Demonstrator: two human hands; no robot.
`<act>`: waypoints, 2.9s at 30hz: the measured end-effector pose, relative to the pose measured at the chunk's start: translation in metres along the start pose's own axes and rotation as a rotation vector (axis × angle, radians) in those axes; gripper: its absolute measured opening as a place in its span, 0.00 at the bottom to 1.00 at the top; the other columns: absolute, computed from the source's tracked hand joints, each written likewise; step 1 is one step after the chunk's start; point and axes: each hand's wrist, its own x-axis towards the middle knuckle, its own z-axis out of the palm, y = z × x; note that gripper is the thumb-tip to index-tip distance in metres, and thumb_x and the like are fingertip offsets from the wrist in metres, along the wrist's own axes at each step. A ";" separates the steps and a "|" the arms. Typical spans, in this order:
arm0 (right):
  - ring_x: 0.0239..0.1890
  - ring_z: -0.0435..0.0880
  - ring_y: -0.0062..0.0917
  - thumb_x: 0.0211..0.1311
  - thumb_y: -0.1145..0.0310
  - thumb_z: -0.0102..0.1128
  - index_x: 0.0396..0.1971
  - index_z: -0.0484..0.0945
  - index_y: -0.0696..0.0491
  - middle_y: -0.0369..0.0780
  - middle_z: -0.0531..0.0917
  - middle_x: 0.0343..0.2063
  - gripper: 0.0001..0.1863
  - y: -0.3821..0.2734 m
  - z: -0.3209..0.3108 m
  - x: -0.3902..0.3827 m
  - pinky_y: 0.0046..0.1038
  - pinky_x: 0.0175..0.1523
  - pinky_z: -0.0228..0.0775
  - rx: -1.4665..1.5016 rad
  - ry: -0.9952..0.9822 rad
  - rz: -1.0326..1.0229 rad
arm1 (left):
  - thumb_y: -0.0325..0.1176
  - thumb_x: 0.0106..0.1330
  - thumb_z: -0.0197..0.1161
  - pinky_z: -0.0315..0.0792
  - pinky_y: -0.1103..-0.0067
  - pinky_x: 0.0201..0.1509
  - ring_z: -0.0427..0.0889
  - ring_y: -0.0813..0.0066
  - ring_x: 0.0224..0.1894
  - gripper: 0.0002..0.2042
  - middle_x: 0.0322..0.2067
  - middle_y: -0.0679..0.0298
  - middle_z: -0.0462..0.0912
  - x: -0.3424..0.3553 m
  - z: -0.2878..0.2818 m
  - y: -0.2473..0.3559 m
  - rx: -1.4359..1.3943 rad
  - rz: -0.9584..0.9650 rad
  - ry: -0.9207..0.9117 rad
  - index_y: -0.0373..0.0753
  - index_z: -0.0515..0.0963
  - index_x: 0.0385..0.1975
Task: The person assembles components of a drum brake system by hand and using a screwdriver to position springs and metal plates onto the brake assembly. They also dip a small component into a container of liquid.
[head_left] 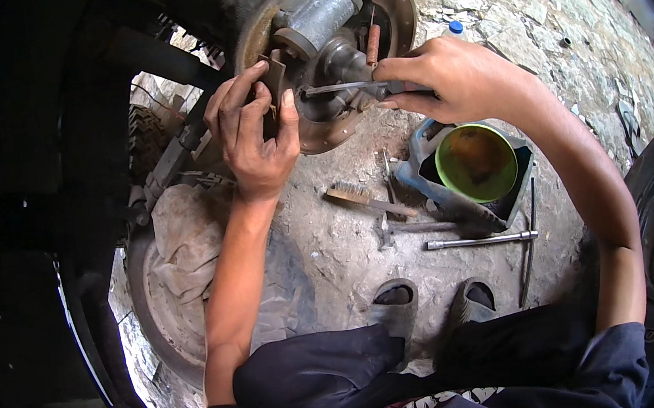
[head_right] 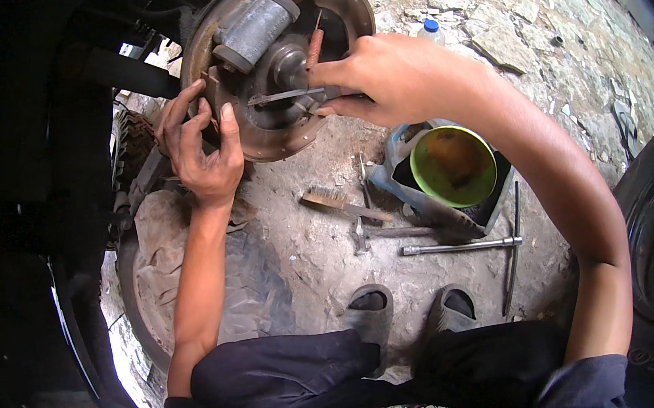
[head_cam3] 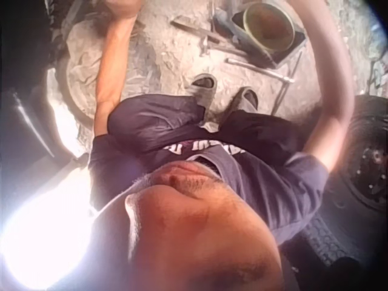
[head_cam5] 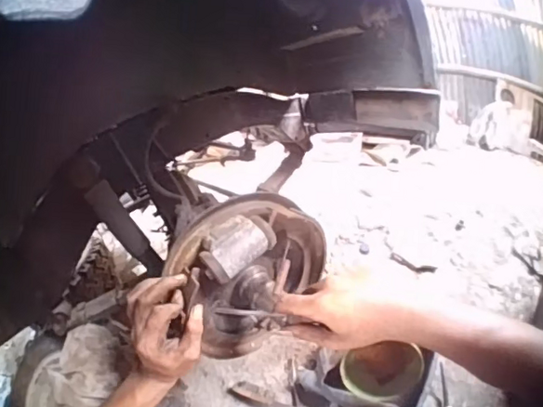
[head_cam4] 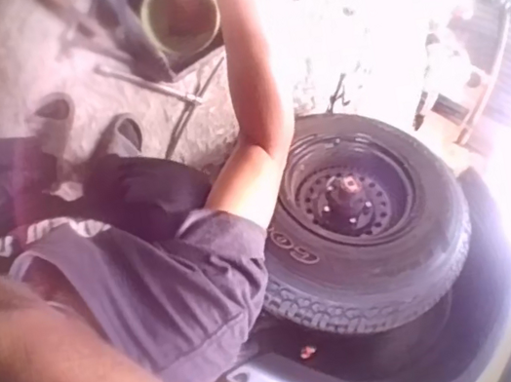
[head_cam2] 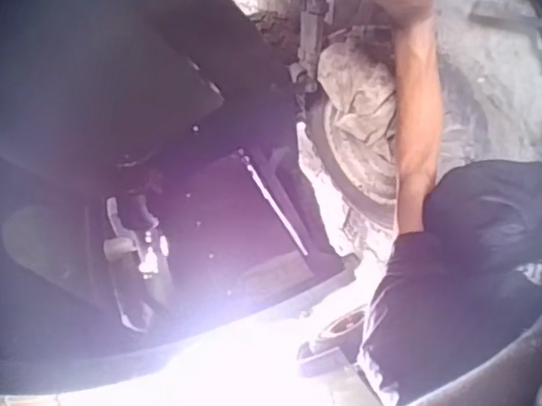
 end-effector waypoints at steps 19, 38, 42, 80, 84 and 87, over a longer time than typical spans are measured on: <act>0.27 0.84 0.47 0.63 0.60 0.59 0.48 0.76 0.55 0.49 0.82 0.21 0.18 -0.002 0.013 -0.014 0.45 0.36 0.78 -0.092 0.026 0.041 | 0.32 0.68 0.58 0.75 0.69 0.51 0.83 0.53 0.47 0.13 0.44 0.48 0.82 0.073 0.006 0.086 -0.386 -0.267 -0.504 0.30 0.77 0.46; 0.24 0.83 0.47 0.65 0.61 0.58 0.40 0.73 0.56 0.48 0.82 0.21 0.14 -0.018 0.002 -0.070 0.43 0.31 0.76 -0.137 0.015 0.224 | 0.32 0.67 0.63 0.74 0.83 0.42 0.80 0.80 0.34 0.13 0.33 0.64 0.84 0.075 0.071 0.058 -0.795 -0.910 -0.698 0.27 0.79 0.44; 0.25 0.83 0.46 0.66 0.60 0.58 0.42 0.72 0.55 0.48 0.81 0.20 0.14 -0.001 -0.002 -0.090 0.44 0.32 0.76 -0.100 -0.082 0.248 | 0.32 0.68 0.62 0.72 0.84 0.38 0.76 0.83 0.31 0.14 0.31 0.65 0.82 0.062 0.078 0.057 -0.753 -0.938 -0.552 0.27 0.78 0.47; 0.28 0.84 0.44 0.63 0.63 0.61 0.45 0.73 0.53 0.45 0.84 0.22 0.14 0.036 0.035 -0.108 0.43 0.34 0.77 0.012 0.056 0.353 | 0.27 0.66 0.60 0.72 0.76 0.52 0.81 0.70 0.46 0.12 0.43 0.51 0.84 0.034 0.072 0.063 -0.736 -0.968 -0.255 0.29 0.81 0.46; 0.28 0.84 0.44 0.64 0.62 0.61 0.45 0.73 0.53 0.45 0.84 0.23 0.15 0.038 0.036 -0.115 0.43 0.34 0.77 0.020 0.038 0.365 | 0.25 0.63 0.61 0.73 0.69 0.53 0.80 0.54 0.48 0.12 0.40 0.49 0.82 0.026 0.068 0.066 -0.469 -0.614 -0.246 0.31 0.81 0.46; 0.28 0.84 0.44 0.64 0.61 0.60 0.45 0.74 0.53 0.45 0.84 0.24 0.15 0.040 0.039 -0.118 0.43 0.35 0.77 0.006 0.046 0.364 | 0.24 0.64 0.58 0.71 0.66 0.53 0.78 0.50 0.46 0.12 0.37 0.47 0.81 0.038 0.075 0.070 -0.413 -0.587 -0.312 0.30 0.80 0.46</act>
